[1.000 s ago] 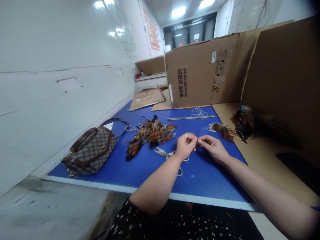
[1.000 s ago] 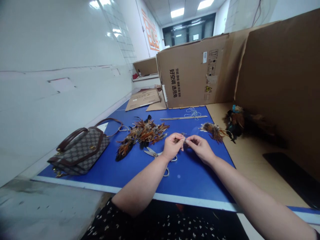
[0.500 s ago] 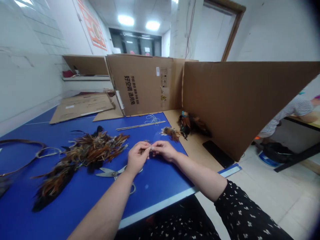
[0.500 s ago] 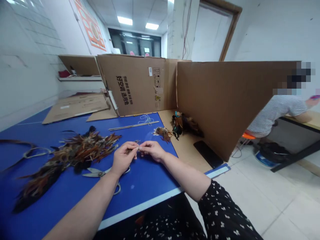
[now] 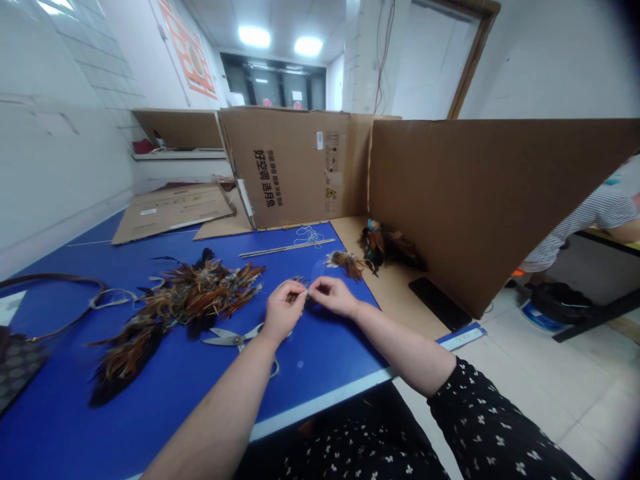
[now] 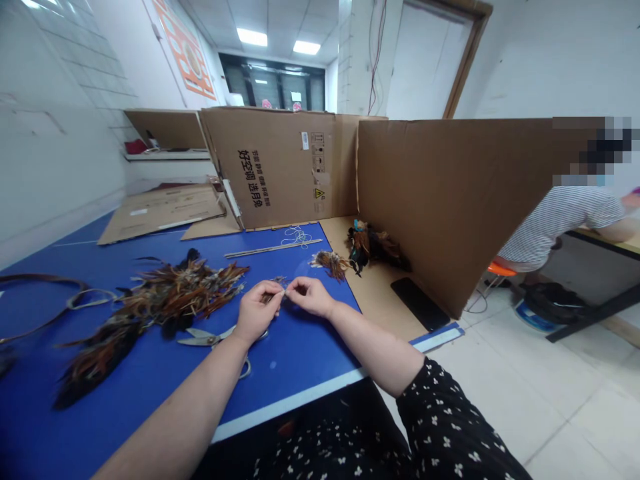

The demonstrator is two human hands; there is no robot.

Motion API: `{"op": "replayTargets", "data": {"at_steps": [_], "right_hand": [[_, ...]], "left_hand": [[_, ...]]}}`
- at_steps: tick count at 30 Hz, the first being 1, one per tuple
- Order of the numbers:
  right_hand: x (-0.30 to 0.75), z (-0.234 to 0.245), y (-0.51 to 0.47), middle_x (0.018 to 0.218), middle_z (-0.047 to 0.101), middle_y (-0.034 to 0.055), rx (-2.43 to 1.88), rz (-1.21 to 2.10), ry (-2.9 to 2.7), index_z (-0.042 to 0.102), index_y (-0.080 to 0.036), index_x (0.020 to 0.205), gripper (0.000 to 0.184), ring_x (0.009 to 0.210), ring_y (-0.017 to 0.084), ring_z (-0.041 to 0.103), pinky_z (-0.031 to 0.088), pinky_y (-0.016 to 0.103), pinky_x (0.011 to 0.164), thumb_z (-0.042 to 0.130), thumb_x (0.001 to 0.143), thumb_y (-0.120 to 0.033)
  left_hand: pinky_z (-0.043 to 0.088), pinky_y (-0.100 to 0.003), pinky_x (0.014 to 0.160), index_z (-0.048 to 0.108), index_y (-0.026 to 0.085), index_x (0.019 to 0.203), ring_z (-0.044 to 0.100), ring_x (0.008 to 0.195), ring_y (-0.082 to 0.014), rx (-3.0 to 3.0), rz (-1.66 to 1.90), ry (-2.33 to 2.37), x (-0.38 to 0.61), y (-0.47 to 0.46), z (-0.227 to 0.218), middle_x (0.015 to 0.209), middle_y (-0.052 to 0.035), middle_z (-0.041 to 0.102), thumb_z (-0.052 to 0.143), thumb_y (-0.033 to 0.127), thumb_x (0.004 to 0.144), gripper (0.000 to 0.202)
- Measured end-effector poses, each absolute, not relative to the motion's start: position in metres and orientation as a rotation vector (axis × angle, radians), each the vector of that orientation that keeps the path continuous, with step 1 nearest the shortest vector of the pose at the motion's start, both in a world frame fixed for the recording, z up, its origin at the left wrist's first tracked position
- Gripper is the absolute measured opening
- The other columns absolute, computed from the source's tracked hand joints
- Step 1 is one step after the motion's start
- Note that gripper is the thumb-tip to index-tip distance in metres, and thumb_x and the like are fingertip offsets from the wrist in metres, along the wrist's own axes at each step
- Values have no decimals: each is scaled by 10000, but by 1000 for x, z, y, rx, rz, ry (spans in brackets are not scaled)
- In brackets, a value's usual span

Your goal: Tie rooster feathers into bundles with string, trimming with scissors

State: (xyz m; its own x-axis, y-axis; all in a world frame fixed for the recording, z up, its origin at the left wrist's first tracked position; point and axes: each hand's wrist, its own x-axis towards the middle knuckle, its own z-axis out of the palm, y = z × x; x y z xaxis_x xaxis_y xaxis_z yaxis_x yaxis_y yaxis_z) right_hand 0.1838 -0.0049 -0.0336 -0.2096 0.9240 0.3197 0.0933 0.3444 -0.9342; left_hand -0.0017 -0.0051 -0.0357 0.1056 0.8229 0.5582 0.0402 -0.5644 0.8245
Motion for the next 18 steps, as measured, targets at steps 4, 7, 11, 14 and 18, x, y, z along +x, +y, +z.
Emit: {"op": "replayTargets", "data": {"at_steps": [4,7,11,14,18], "right_hand": [[182,-36,-6,810,685,32,-949,791,-1689,689,-178,859,270,759,168,593,484,312,752,729,883,-444],[180,-38,-6,822,684,38,-955,656,-1744,675,-186,855,215,775,176,600,486,318,767,690,906,-394],[179,-37,-6,808,662,38,-976,510,-1792,649,-197,852,160,759,177,595,489,316,752,658,920,-342],[179,-34,-7,801,640,36,-967,437,-1835,638,-208,851,136,769,183,591,490,321,757,651,923,-322],[180,-30,-9,791,623,41,-908,398,-1866,630,-211,852,137,742,189,575,473,331,728,628,947,-309]], "left_hand": [[564,-253,609,666,194,793,653,704,-138,1873,1575,923,-2,-4,-36,879,-50,705,712,293,860,128],[578,-287,671,665,200,796,674,767,-163,1917,1576,946,-3,-2,-37,880,-51,709,694,280,859,106],[583,-311,722,666,203,791,680,786,-171,1951,1575,954,-4,1,-40,878,-48,717,701,270,843,92],[580,-311,717,674,207,800,677,779,-171,1947,1566,966,-5,3,-43,872,-45,719,707,266,840,78],[573,-310,685,676,214,809,666,754,-173,1930,1541,1015,-4,3,-42,829,-40,710,709,270,844,74]]}}
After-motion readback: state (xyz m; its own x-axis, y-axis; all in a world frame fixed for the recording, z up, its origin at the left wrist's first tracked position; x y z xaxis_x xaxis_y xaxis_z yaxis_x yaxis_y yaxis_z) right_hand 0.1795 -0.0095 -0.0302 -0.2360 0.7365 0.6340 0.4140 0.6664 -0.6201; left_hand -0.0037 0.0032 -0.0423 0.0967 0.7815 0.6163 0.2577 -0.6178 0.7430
